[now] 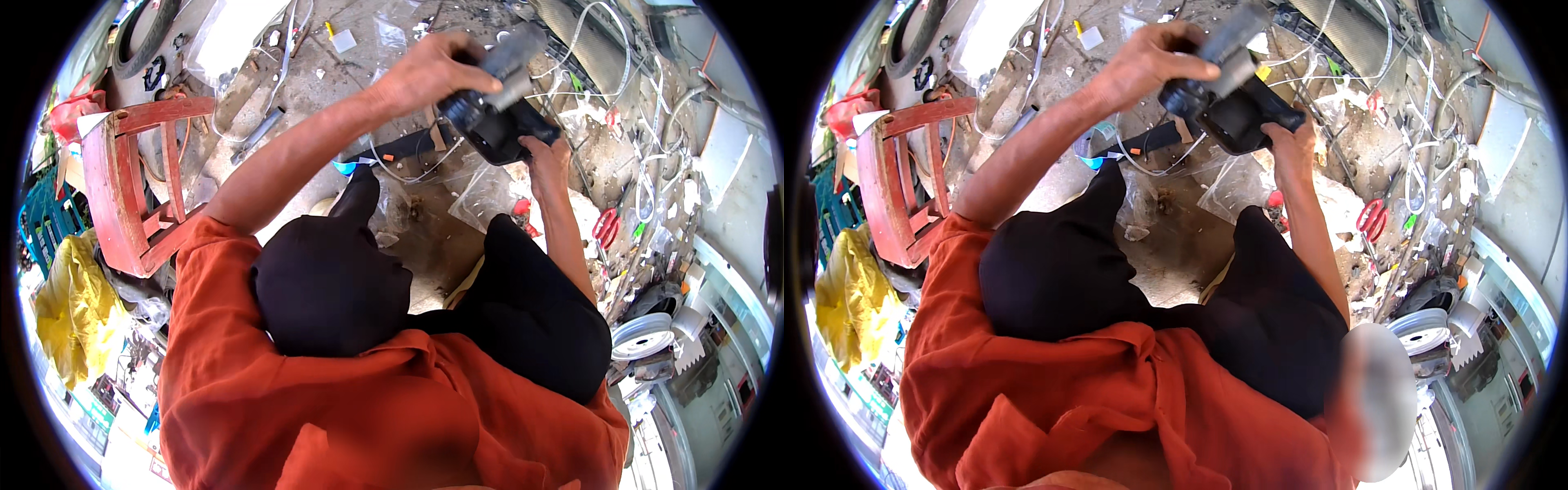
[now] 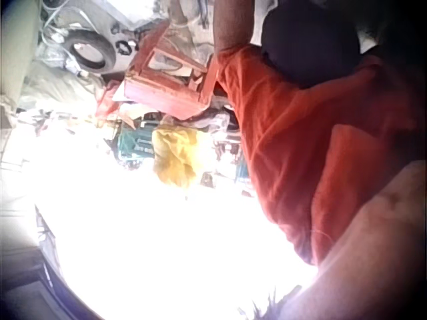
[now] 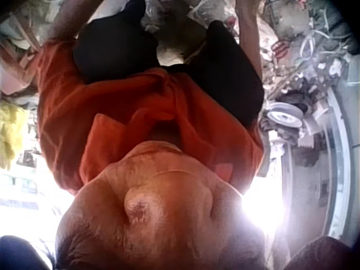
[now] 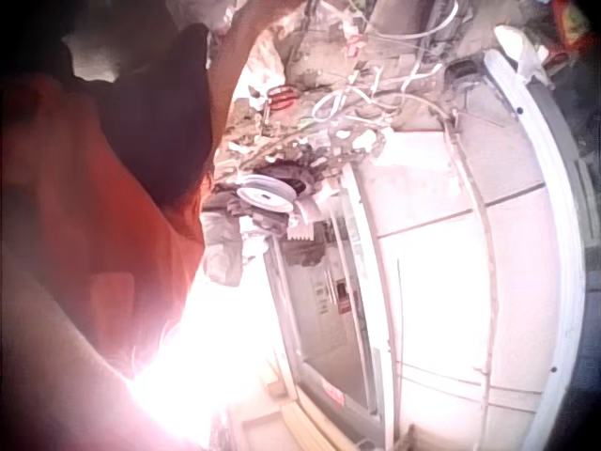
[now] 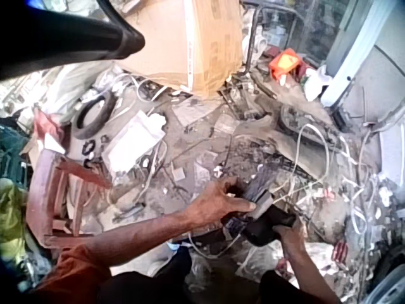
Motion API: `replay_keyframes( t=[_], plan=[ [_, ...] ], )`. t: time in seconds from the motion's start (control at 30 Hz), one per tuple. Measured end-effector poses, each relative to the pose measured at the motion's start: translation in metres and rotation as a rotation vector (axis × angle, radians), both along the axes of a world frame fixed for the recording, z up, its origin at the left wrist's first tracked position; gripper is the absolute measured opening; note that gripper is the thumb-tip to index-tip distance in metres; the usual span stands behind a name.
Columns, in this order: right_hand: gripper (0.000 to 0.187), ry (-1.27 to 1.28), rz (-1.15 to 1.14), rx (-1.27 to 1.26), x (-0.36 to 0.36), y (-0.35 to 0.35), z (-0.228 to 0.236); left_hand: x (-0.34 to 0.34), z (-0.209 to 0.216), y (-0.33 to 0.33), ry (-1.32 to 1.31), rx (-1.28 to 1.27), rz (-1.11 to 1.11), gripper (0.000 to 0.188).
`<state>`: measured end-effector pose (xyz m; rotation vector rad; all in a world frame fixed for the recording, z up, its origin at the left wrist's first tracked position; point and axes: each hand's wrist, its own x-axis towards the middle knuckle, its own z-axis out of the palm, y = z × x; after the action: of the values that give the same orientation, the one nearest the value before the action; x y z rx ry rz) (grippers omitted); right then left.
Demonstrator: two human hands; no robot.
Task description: The person handles various discarded metal and plastic parts, picking them up from the ground and placing them into a bag or container.
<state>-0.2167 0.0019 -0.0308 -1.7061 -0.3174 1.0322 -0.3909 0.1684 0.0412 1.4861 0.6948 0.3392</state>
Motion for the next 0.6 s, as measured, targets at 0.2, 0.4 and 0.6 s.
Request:
replay_keyframes(
  t=[0.2,0.4,0.6],
  plan=[
    [0.046,0.163,0.043,0.027,-0.003,-0.001,0.013,0.027,-0.017,-0.052,0.202,0.366,-0.134,0.040],
    [0.025,0.300,0.054,0.049,-0.009,-0.018,0.012,0.017,-0.019,-0.046,0.153,0.392,-0.205,0.027],
    [0.021,0.341,-0.075,0.225,0.010,-0.030,0.003,-0.037,-0.020,0.000,0.282,0.353,0.075,0.019]
  ],
)
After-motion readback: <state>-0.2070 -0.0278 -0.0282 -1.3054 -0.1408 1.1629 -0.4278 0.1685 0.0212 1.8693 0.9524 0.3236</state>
